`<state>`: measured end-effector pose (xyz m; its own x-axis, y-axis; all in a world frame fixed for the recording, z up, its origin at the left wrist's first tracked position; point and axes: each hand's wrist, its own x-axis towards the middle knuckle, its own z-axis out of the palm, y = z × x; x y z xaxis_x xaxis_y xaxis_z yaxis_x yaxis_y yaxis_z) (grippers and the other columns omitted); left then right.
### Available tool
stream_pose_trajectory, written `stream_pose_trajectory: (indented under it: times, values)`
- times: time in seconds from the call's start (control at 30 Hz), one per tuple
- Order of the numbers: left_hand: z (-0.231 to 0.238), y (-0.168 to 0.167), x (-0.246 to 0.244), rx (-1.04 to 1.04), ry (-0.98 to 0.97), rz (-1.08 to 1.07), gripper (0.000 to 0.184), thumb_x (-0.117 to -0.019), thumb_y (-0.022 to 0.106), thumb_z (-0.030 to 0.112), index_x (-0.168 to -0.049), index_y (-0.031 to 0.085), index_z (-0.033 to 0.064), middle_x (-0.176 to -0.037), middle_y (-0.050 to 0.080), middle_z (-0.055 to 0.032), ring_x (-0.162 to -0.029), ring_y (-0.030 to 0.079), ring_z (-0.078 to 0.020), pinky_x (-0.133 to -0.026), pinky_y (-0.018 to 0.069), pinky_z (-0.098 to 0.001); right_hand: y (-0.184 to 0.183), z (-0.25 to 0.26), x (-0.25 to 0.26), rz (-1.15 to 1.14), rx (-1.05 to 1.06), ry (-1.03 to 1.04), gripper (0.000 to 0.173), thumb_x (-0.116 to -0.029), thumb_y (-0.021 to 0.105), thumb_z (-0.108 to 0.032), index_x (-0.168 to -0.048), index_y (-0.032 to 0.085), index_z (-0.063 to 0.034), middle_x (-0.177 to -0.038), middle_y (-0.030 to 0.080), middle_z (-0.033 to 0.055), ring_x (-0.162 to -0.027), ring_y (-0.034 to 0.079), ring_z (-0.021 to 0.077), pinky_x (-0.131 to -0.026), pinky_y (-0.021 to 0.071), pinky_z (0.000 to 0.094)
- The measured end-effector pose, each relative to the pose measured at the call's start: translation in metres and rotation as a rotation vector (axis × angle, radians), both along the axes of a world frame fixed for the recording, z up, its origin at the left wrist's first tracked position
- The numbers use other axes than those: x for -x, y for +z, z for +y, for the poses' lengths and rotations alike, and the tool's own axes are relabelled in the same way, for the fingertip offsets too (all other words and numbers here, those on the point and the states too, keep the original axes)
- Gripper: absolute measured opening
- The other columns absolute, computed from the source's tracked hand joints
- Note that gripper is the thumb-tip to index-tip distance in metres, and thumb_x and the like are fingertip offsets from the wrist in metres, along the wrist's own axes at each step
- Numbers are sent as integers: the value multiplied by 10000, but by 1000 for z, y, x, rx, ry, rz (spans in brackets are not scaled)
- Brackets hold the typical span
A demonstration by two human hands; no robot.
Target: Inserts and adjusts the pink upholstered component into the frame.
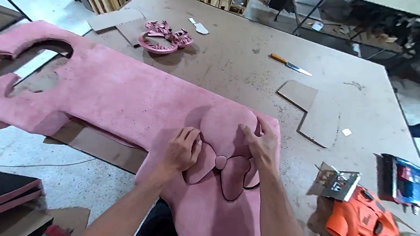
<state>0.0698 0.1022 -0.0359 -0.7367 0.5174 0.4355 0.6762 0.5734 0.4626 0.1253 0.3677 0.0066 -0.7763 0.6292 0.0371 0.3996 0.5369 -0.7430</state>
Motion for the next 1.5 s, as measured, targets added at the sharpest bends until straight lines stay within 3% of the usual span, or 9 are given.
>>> stream_pose_trajectory:
  times: [0.13,0.27,0.4,0.67,0.87,1.2,1.4,1.5]
  values:
    - [3,3,4,-16,9,-69,384,-995,471,303,-1159,706,49,-1158,705,-112,-1092,666,-260,-924,549,-443,8,-2,0,1,-49,5,770,-858,736,-594,-1450,569,-133,-1318,660,155,-1195,646,297,-998,508,581]
    - [5,4,6,-4,-2,-69,386,-992,470,303,-1144,710,43,-1125,710,-111,-1080,667,-260,-914,554,-436,8,-2,-3,-22,-55,-35,815,-835,724,-648,-1469,554,-164,-1371,624,156,-1256,602,322,-1022,479,604]
    - [6,3,6,10,-25,-56,384,-993,480,303,-1154,705,35,-1133,708,-118,-1082,669,-263,-926,552,-439,3,0,-10,-21,-84,-45,844,-834,698,-679,-1476,545,-153,-1338,632,181,-1223,610,350,-996,480,618]
    - [8,4,10,1,-40,-46,358,-979,523,294,-1136,713,35,-1101,712,-120,-1050,679,-268,-896,565,-433,-4,6,-8,2,-59,3,804,-877,681,-649,-1479,539,-135,-1410,604,156,-1312,571,314,-1081,446,594]
    - [9,3,12,-7,-54,-18,351,-977,528,288,-1130,716,34,-1107,716,-120,-1061,682,-262,-908,565,-427,-7,6,-9,18,-51,-12,797,-876,679,-646,-1477,546,-140,-1395,611,166,-1301,573,334,-1069,446,607]
    - [13,3,-10,202,81,73,450,-1015,382,303,-1271,665,65,-1273,676,-125,-1187,637,-294,-996,490,-491,-1,-5,-14,-21,-116,-41,852,-880,642,-666,-1517,485,-123,-1448,562,190,-1328,541,376,-1071,428,629]
    - [16,3,-11,302,130,62,449,-1020,376,315,-1283,665,93,-1285,667,-119,-1184,633,-306,-955,502,-495,-12,-9,-10,-75,-151,-56,893,-881,565,-742,-1549,430,-165,-1439,559,193,-1299,550,404,-1033,443,657]
    - [12,1,-20,305,201,-48,551,-1053,344,393,-1438,555,60,-1410,610,-152,-1330,555,-320,-1101,419,-525,-14,-7,-10,-85,-150,-47,894,-883,572,-723,-1545,434,-139,-1431,560,215,-1299,543,431,-1041,433,669]
